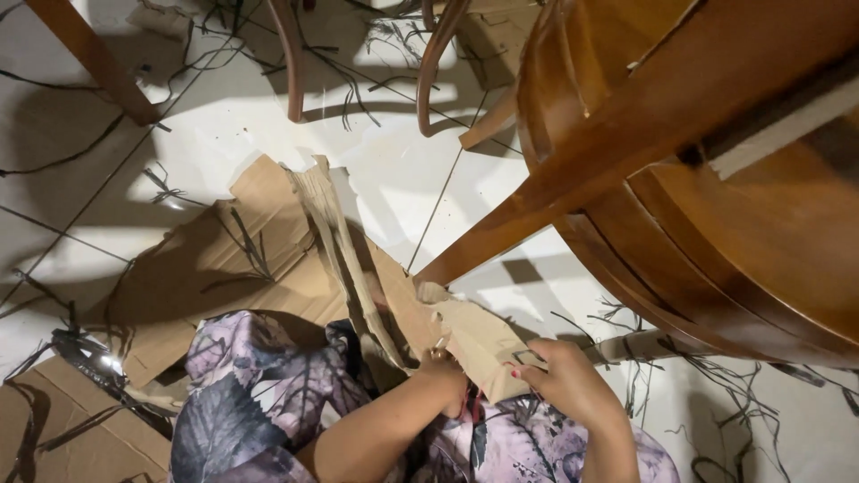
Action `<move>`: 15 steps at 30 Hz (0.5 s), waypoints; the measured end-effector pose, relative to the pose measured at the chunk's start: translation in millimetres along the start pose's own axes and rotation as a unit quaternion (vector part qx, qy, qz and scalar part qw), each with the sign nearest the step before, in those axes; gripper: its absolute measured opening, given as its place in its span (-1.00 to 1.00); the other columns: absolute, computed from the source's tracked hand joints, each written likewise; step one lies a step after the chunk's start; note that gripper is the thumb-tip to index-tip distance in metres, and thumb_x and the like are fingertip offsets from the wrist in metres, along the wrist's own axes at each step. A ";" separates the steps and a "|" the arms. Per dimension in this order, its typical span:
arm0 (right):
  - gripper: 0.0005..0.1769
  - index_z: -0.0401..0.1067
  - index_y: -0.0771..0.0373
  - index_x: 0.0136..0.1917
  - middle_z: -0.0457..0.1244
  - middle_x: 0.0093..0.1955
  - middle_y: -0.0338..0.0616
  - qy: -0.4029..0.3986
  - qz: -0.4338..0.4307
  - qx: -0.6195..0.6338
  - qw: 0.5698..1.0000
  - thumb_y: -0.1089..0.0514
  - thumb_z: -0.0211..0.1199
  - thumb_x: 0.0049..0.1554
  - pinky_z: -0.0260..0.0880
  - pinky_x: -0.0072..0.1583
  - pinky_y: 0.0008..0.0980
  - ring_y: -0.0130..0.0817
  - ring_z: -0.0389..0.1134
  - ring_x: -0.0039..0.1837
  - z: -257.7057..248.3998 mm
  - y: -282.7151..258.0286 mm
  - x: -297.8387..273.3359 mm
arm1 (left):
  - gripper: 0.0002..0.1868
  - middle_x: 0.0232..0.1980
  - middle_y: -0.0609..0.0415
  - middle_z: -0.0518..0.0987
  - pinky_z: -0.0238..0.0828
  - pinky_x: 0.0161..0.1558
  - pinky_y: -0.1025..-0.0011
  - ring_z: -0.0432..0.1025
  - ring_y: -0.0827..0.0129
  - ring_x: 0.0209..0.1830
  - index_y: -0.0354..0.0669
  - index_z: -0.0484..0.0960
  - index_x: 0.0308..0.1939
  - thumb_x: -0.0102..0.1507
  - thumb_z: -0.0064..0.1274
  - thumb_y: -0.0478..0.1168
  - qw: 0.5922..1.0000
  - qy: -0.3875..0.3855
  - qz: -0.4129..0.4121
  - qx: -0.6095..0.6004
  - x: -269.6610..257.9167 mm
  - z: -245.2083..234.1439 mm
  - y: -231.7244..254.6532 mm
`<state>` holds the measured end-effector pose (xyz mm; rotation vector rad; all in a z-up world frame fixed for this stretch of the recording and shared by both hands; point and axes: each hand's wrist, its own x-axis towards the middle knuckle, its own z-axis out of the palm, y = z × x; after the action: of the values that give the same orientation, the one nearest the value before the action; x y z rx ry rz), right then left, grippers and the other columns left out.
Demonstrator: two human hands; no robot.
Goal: Wrapping a wooden table leg with protective cardboard and securing it with plastic ties.
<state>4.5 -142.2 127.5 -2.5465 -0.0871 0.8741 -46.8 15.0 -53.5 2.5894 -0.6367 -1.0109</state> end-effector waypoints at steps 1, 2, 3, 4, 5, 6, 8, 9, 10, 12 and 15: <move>-0.88 0.54 0.33 -0.21 0.36 -0.38 -0.17 0.001 0.000 0.000 1.000 0.23 0.37 -0.01 0.28 -0.21 -0.41 -0.40 0.23 -0.35 1.3 8.6 3.0 | -0.37 0.19 -0.23 0.55 0.24 0.06 -0.10 0.36 -0.13 0.13 -0.22 0.70 0.06 0.00 0.35 0.06 1.000 0.001 0.001 0.001 -6.7 -10.5 -0.7; -0.87 0.56 0.35 -0.19 0.36 -0.36 -0.16 0.005 -0.013 0.048 0.999 0.25 0.39 -0.02 0.31 -0.19 -0.43 -0.40 0.25 -0.32 3.2 16.9 6.1 | -0.44 0.00 -0.13 0.62 0.36 -0.05 0.05 0.42 -0.04 -0.04 -0.17 0.73 -0.07 -0.04 0.31 0.09 0.999 -0.029 0.021 -0.035 -13.8 -21.1 -2.2; -0.86 0.58 0.38 -0.17 0.37 -0.35 -0.15 0.010 -0.026 0.094 0.995 0.27 0.41 -0.02 0.33 -0.17 -0.44 -0.39 0.27 -0.29 5.0 25.2 9.3 | -0.50 -0.19 -0.03 0.69 0.48 -0.15 0.19 0.48 0.04 -0.21 -0.11 0.77 -0.20 -0.07 0.28 0.12 0.995 -0.058 0.041 -0.071 -20.7 -31.8 -3.6; -0.86 0.58 0.38 -0.17 0.37 -0.35 -0.15 0.011 -0.025 0.096 0.995 0.27 0.41 -0.02 0.33 -0.17 -0.44 -0.39 0.27 -0.29 3.0 24.3 7.8 | -0.50 -0.19 -0.03 0.69 0.48 -0.15 0.19 0.48 0.04 -0.21 -0.11 0.77 -0.20 -0.07 0.28 0.12 0.995 -0.059 0.043 -0.069 -40.6 -52.6 -11.5; -0.88 0.62 0.42 -0.16 0.38 -0.35 -0.13 0.007 -0.035 0.144 0.989 0.32 0.41 -0.01 0.31 -0.22 -0.45 -0.40 0.27 -0.32 1.0 23.3 6.2 | -0.34 0.06 -0.01 0.59 0.41 0.05 0.23 0.45 0.09 0.01 -0.12 0.59 0.09 -0.05 0.31 0.04 0.991 -0.051 0.023 -0.122 -60.4 -73.6 -19.4; -0.89 0.65 0.46 -0.15 0.40 -0.36 -0.11 0.003 -0.046 0.192 0.980 0.38 0.42 0.00 0.28 -0.27 -0.45 -0.40 0.27 -0.36 -1.5 22.0 5.1 | -0.11 0.32 0.00 0.49 0.35 0.24 0.27 0.42 0.14 0.24 -0.13 0.40 0.37 -0.02 0.35 -0.04 0.984 -0.042 0.002 -0.175 -80.0 -95.1 -27.5; -0.87 0.64 0.49 -0.14 0.44 -0.33 -0.03 0.005 -0.067 0.240 0.968 0.45 0.40 -0.02 0.31 -0.27 -0.46 -0.36 0.32 -0.34 4.5 37.0 11.5 | -0.09 0.35 -0.02 0.47 0.33 0.27 0.27 0.41 0.14 0.28 -0.17 0.35 0.40 0.01 0.33 0.00 0.974 0.016 0.005 -0.224 -106.2 -115.9 -37.5; -0.84 0.63 0.53 -0.13 0.48 -0.30 0.05 0.006 -0.088 0.287 0.954 0.51 0.38 -0.05 0.34 -0.27 -0.47 -0.32 0.37 -0.33 7.1 43.2 15.7 | -0.07 0.39 -0.05 0.46 0.31 0.30 0.28 0.40 0.13 0.33 -0.22 0.29 0.42 0.05 0.31 0.03 0.959 0.075 0.008 -0.274 -119.8 -127.3 -43.3; -0.84 0.63 0.53 -0.13 0.48 -0.30 0.05 0.007 -0.090 0.288 0.953 0.51 0.38 -0.05 0.34 -0.27 -0.47 -0.32 0.37 -0.33 10.0 47.5 19.9 | -0.07 0.39 -0.05 0.46 0.31 0.30 0.28 0.40 0.13 0.33 -0.22 0.29 0.42 0.05 0.31 0.03 0.959 0.076 0.008 -0.271 -123.5 -134.1 -37.6; -0.72 0.61 0.51 -0.04 0.54 -0.14 0.16 0.009 -0.144 0.335 0.931 0.52 0.40 -0.08 0.63 -0.04 -0.34 -0.18 0.57 -0.10 16.5 56.1 28.5 | -0.26 0.05 -0.18 0.67 0.56 -0.03 0.35 0.63 0.17 -0.07 -0.34 0.54 0.16 0.04 0.29 0.08 0.891 0.206 0.038 -0.402 -130.5 -146.6 -26.5; -0.68 0.61 0.52 0.01 0.53 -0.06 0.12 0.028 -0.126 0.327 0.936 0.50 0.40 -0.06 0.60 0.05 -0.33 -0.19 0.56 -0.03 16.7 52.1 27.1 | -0.59 0.00 -0.04 0.74 0.73 -0.11 0.48 0.69 0.30 -0.18 -0.12 0.67 0.08 0.14 0.22 -0.23 0.822 0.225 -0.010 -0.524 -136.2 -165.5 3.0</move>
<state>11.8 -177.2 78.0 -1.8824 -0.0860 0.5978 -22.2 97.6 142.8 1.6996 0.1002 -0.4645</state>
